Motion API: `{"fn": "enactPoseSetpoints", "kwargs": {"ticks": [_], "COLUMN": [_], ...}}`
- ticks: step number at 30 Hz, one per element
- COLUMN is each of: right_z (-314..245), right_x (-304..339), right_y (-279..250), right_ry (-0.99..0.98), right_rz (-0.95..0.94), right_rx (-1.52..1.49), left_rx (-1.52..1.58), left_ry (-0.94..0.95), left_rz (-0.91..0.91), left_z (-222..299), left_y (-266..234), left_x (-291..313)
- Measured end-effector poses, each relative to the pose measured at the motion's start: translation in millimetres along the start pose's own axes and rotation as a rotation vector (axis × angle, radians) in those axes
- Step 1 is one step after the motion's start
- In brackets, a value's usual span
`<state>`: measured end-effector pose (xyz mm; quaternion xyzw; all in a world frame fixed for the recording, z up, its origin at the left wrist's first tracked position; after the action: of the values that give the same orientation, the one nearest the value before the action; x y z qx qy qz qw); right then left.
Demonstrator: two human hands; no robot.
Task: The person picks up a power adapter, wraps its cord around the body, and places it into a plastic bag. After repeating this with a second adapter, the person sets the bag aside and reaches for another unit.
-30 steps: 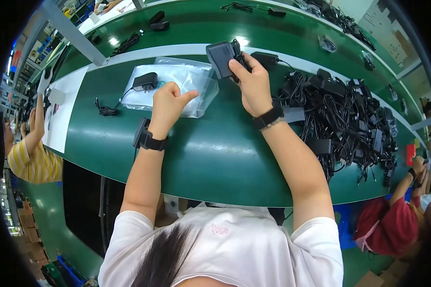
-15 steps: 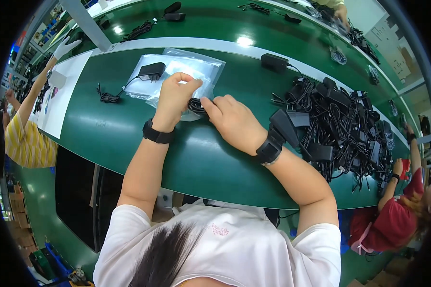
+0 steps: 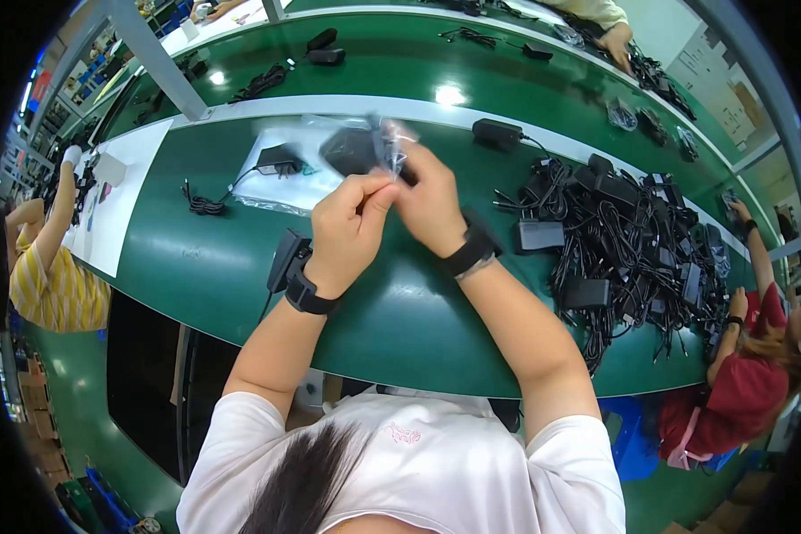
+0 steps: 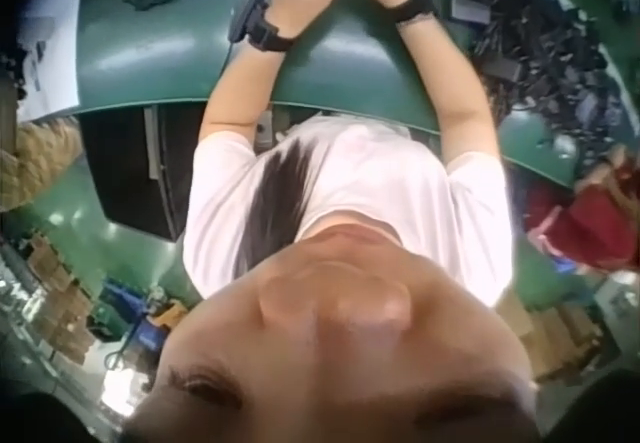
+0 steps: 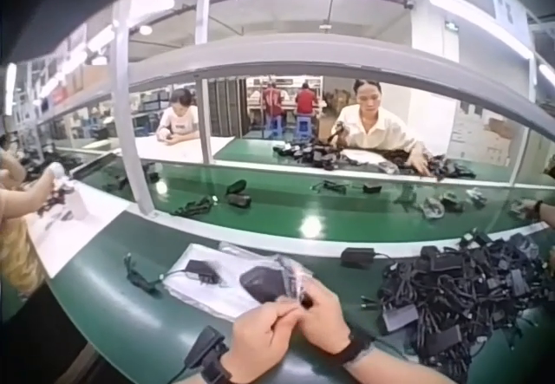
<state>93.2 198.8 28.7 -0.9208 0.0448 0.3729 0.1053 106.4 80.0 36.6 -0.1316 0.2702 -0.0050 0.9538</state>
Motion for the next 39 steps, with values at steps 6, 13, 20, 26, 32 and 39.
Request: {"fn": "enactPoseSetpoints", "kwargs": {"ticks": [6, 13, 20, 26, 32, 39], "right_z": [15.7, 17.8, 14.2, -3.9, -16.6, 36.8], "right_x": [8.5, -9.1, -7.6, -5.9, -3.1, 3.3], "right_y": [12.7, 14.1, -0.8, 19.1, 31.6, 13.2], "right_ry": [-0.093, -0.037, 0.300, 0.203, -0.075, -0.063], "right_rz": [-0.219, -0.020, -0.132, -0.109, 0.115, -0.233], "right_rx": [0.178, 0.163, -0.396, -0.359, -0.002, 0.299], "left_rx": [-0.140, 0.065, -0.220, 0.755, 0.928, 0.868], "left_ry": [0.144, 0.043, 0.140, -0.519, -0.492, -0.727], "left_rz": [-0.018, -0.097, 0.256, -0.402, -0.178, -0.189], "left_z": [-1.5, 5.6, -17.2, -40.8, -51.1, -43.1], "left_y": [2.3, 7.9, -64.1, -48.8, 3.6, -5.2], "left_x": [6.4, 17.9, -39.0, -34.4, -7.1, -9.3]}}
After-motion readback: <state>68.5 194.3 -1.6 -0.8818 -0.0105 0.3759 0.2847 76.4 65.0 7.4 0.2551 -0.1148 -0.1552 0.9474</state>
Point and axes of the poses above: each hand's wrist, its own x-axis away from the middle knuckle, its own y-axis out of the palm, z = x × y, the point moved 1 cm from there along -x, towards the middle knuckle, and after that the axes turned 12 degrees about -y, right-handed, at the moved point
